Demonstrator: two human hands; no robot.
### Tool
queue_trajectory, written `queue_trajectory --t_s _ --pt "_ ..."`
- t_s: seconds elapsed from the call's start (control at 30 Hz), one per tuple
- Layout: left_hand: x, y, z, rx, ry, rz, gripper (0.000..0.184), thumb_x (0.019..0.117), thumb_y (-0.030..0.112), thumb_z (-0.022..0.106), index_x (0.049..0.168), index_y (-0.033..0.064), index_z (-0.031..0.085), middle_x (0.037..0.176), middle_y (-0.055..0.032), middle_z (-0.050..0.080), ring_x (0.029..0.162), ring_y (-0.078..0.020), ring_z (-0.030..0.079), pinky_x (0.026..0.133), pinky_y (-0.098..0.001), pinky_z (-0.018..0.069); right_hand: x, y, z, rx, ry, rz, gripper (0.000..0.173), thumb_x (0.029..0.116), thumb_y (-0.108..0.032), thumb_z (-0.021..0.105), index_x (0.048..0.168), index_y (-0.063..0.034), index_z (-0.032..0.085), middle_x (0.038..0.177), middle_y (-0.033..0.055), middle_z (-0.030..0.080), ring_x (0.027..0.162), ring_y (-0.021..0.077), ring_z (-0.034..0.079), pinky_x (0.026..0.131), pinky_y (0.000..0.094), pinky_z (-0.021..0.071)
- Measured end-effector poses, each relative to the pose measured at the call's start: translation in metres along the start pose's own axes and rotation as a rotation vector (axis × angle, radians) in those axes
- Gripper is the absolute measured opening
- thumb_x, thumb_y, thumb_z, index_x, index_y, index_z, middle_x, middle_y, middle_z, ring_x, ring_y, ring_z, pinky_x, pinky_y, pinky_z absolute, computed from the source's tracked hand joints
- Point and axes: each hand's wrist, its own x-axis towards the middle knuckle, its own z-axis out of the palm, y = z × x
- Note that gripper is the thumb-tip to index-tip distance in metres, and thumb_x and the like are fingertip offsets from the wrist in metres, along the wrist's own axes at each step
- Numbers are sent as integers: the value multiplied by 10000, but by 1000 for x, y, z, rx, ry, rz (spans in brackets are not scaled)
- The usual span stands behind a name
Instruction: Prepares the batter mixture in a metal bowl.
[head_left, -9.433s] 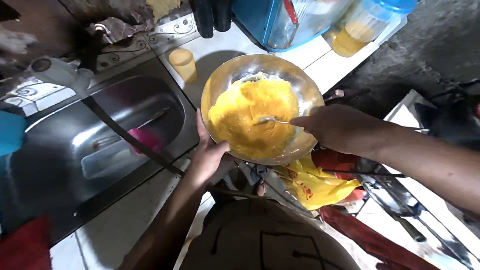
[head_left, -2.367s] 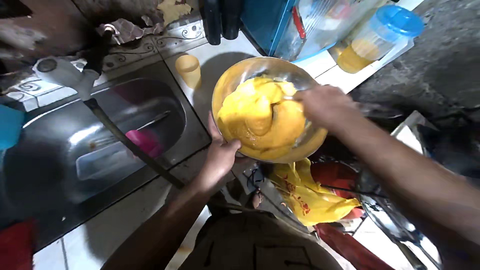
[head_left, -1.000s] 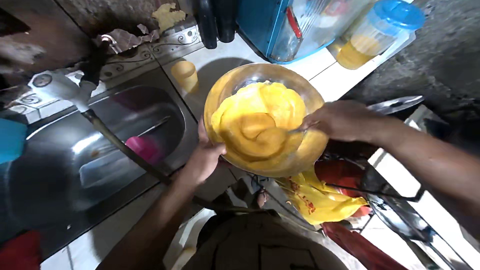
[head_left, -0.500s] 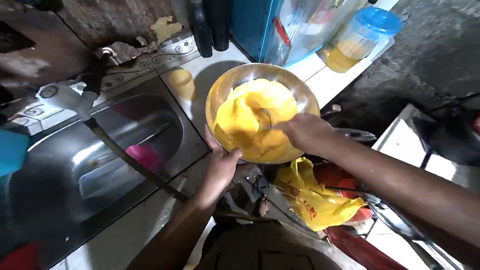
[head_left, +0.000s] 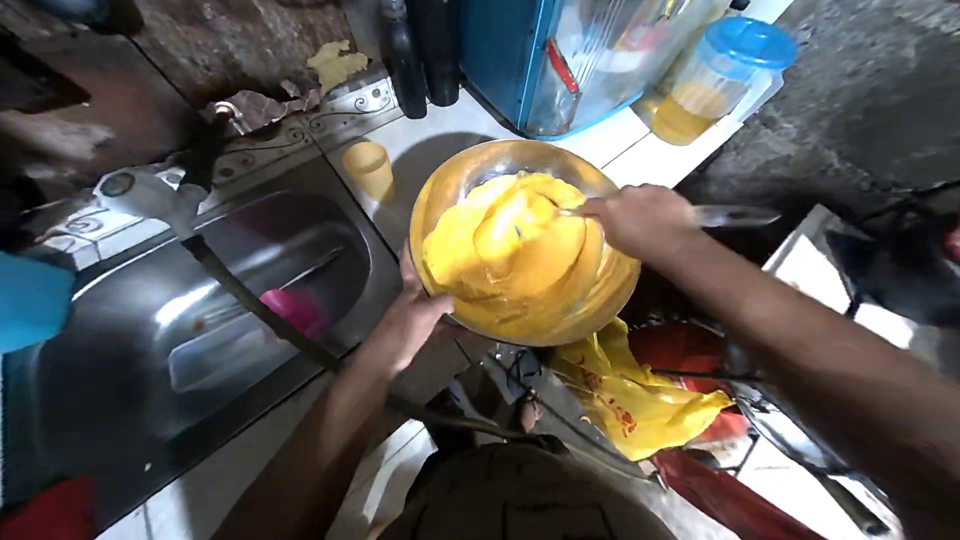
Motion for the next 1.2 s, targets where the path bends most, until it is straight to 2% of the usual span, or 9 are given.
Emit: queue_trajectory --t_s 0.13,0.3,0.47,0.6,0.77,0.83,0.93,1.07,1.2 --pt "12 16 -15 107 13 -83 965 915 -85 515 1614 277 -42 1429 -211 460 1021 -332 690 686 -478 632 -8 -17 23 136 57 -329 373 1026 -97 607 1327 -287 715 1006 156 761 973 403 716 851 627 550" --pt "12 16 -19 162 -55 -86 999 913 -99 489 1605 332 -87 1349 -186 505 976 -295 697 669 -449 632 7 5 0 -22 17 -70 406 1025 -88 557 1335 -310 695 1089 212 736 1030 460 693 825 647 534" --pt "14 14 -18 148 -39 -79 927 919 -90 500 1618 263 4 1348 -186 522 1004 -298 690 697 -458 630 -4 2 26 218 191 -485 261 989 -114 655 1155 -258 797 902 117 769 865 382 735 759 665 567" --pt "10 6 -12 92 -56 -34 1014 911 -88 519 1612 337 -77 1375 -187 515 996 -313 702 683 -465 639 -2 18 -1 -32 -33 -63 367 1018 -115 601 1306 -310 716 1082 200 740 1025 456 694 822 661 536" --pt "-1 3 4 0 11 -19 953 911 -95 517 1614 283 -5 1418 -184 486 1022 -305 698 685 -465 641 -27 -4 10 87 -21 -315 251 1029 -135 617 1221 -210 761 1005 138 760 985 388 714 861 633 552" --pt "-9 -7 8 -40 24 21 994 908 -91 523 1616 284 -65 1434 -187 481 1013 -301 709 676 -465 650 -27 13 -7 21 -129 -135 209 1034 -222 637 1200 -224 765 1067 157 747 1025 407 698 852 653 533" --pt "-18 -22 30 -65 76 85 982 918 -71 551 1615 234 -71 1425 -192 496 953 -274 735 655 -431 666 -18 -11 -14 -34 -42 35 324 977 -72 618 1267 -177 716 1113 245 709 1050 486 674 819 669 536" --pt "-25 -24 50 -179 187 82 1067 891 -111 535 1608 288 -146 1565 -216 297 903 -278 736 608 -414 654 -29 -13 6 158 -75 -247 249 1051 -184 599 1245 -215 751 1080 130 753 1038 370 706 892 623 549" --pt "-25 -33 59 -241 196 89 1087 893 -101 549 1604 323 -156 1605 -211 241 952 -316 731 623 -447 659 -18 -2 -9 -36 -94 81 290 991 -118 633 1255 -198 720 1120 224 718 1056 475 683 816 672 542"
